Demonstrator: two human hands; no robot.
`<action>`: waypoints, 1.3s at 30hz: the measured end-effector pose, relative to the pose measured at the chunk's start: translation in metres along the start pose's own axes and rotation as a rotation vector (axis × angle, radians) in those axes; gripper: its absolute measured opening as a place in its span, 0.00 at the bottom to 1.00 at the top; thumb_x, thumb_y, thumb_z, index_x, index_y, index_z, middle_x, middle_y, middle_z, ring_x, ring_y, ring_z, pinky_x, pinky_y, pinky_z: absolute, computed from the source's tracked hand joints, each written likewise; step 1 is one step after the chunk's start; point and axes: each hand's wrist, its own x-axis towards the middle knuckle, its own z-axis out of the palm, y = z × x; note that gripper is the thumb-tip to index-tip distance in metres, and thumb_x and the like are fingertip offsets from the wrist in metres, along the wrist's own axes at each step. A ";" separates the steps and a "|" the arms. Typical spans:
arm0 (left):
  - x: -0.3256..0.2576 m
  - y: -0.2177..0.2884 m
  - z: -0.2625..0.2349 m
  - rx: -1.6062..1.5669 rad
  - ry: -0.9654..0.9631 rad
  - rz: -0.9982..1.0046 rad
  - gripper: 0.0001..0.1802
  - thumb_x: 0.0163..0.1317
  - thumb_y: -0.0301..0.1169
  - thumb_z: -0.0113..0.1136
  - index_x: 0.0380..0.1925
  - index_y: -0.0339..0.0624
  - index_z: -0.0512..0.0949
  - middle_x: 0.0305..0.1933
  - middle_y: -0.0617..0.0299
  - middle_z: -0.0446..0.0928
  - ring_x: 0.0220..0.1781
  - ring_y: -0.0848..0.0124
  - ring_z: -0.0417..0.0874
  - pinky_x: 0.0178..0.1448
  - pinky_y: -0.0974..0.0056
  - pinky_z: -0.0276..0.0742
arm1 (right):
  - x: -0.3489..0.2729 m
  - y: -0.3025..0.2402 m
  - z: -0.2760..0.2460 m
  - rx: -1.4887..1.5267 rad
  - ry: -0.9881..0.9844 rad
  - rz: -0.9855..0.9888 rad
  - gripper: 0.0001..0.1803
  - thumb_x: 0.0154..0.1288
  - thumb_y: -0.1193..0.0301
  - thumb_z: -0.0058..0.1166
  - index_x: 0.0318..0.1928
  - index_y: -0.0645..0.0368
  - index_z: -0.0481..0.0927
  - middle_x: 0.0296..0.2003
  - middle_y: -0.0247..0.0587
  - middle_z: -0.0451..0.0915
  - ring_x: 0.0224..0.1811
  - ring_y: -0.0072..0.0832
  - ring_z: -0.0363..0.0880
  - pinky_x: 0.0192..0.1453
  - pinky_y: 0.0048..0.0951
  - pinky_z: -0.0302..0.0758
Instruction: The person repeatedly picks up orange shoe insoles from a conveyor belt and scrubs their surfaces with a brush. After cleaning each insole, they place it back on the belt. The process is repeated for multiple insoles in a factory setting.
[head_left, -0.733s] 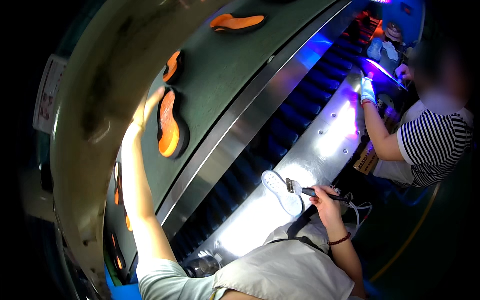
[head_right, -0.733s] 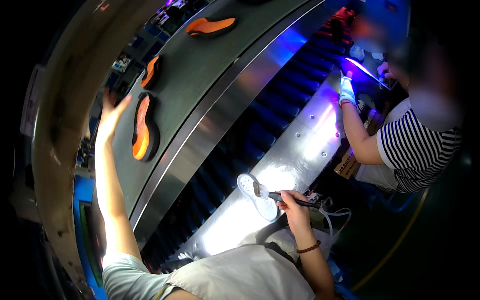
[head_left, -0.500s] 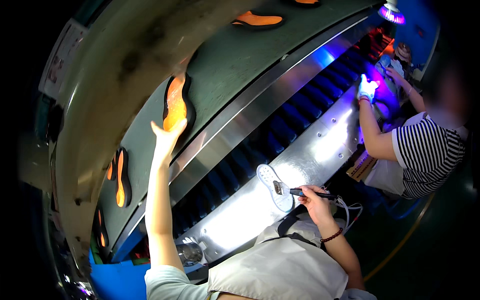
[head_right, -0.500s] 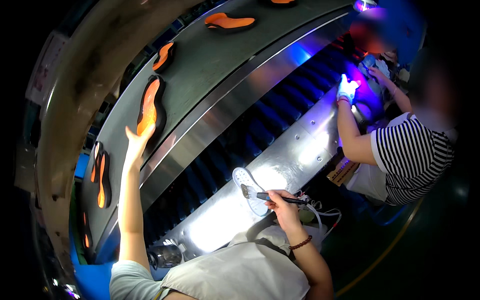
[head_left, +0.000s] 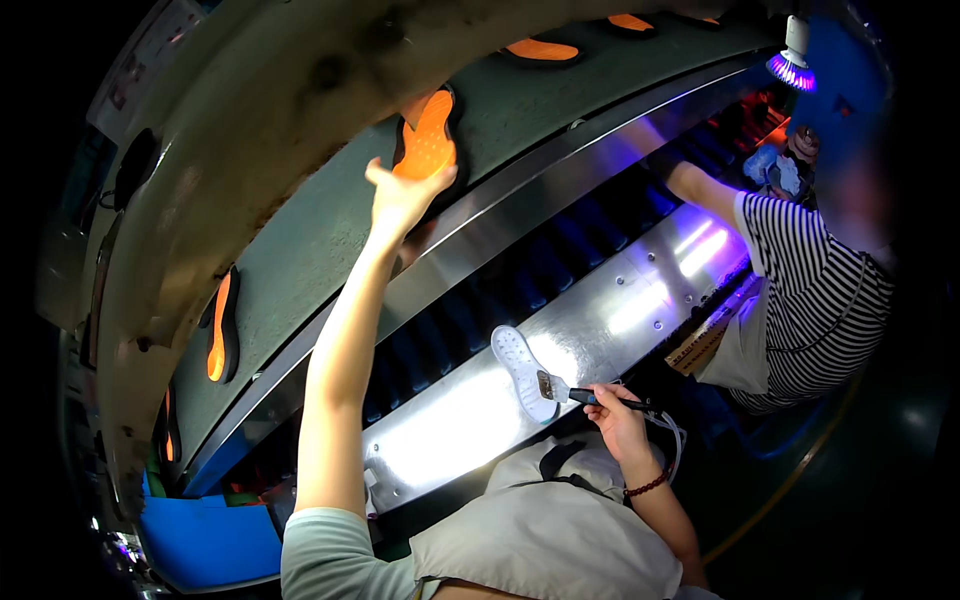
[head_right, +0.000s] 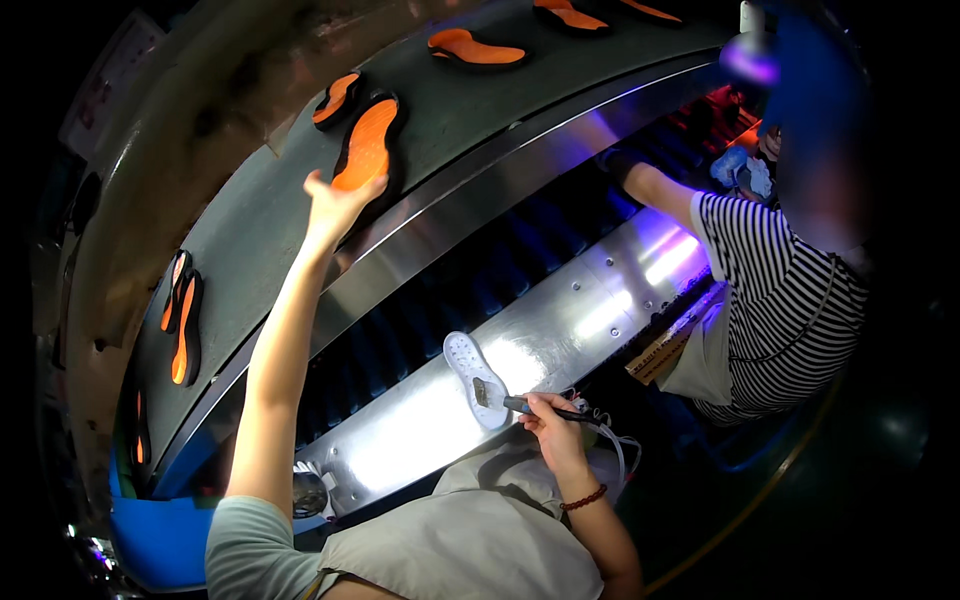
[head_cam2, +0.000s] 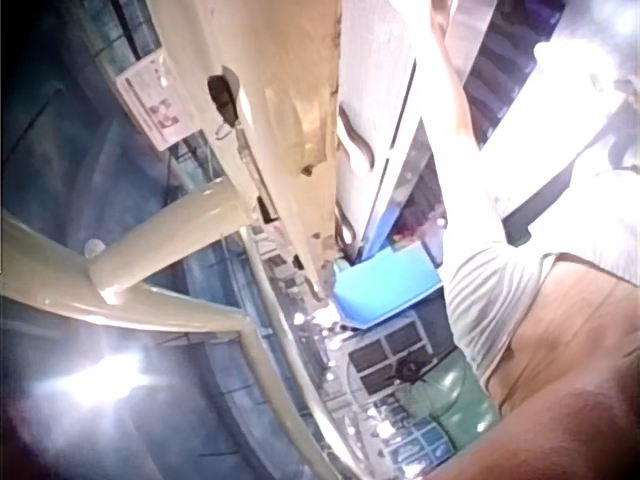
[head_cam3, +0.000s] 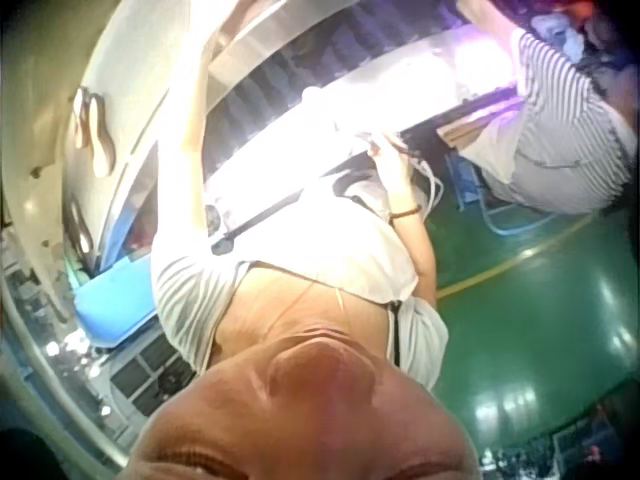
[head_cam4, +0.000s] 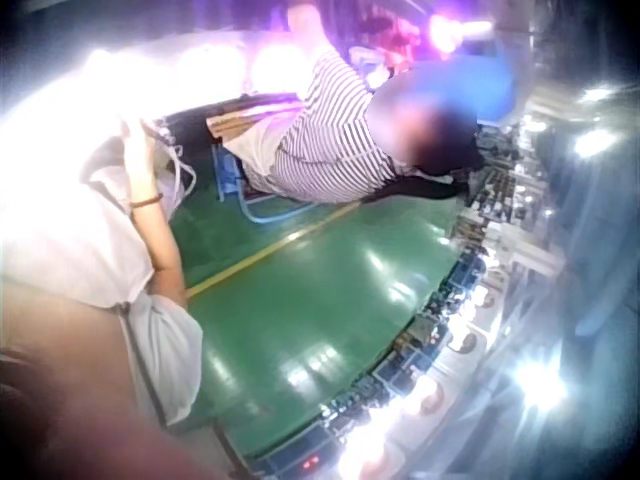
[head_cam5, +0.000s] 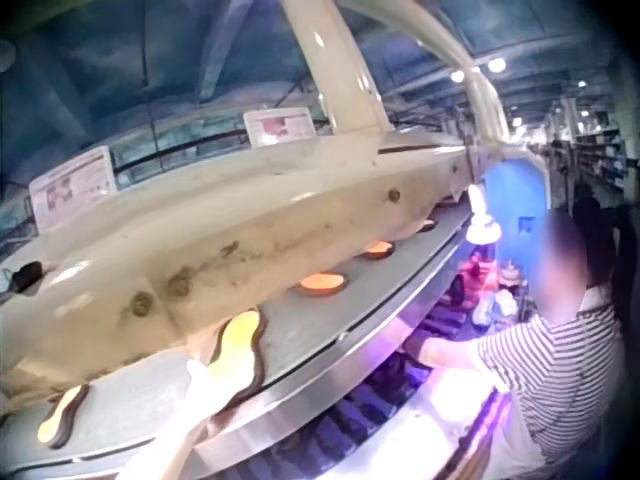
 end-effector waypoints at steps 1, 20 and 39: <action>0.023 -0.006 0.013 0.128 0.098 0.007 0.62 0.35 0.51 0.70 0.57 0.24 0.40 0.51 0.39 0.68 0.53 0.56 0.72 0.55 0.63 0.67 | -0.001 -0.002 0.002 -0.014 -0.009 -0.005 0.05 0.59 0.74 0.52 0.35 0.62 0.76 0.31 0.39 0.79 0.27 0.21 0.75 0.32 0.17 0.70; 0.128 0.071 0.193 0.508 -0.114 0.709 0.42 0.53 0.43 0.54 0.62 0.37 0.47 0.67 0.49 0.47 0.68 0.57 0.48 0.69 0.53 0.43 | 0.010 -0.015 0.012 0.022 0.154 -0.021 0.05 0.60 0.76 0.48 0.35 0.64 0.75 0.33 0.44 0.77 0.28 0.26 0.74 0.34 0.23 0.72; 0.055 0.078 0.120 0.295 -0.224 0.975 0.12 0.56 0.37 0.53 0.24 0.40 0.74 0.27 0.53 0.76 0.32 0.55 0.77 0.35 0.56 0.71 | -0.005 -0.042 0.001 -0.150 -0.069 0.049 0.08 0.62 0.74 0.47 0.38 0.64 0.77 0.36 0.39 0.77 0.33 0.22 0.74 0.38 0.21 0.71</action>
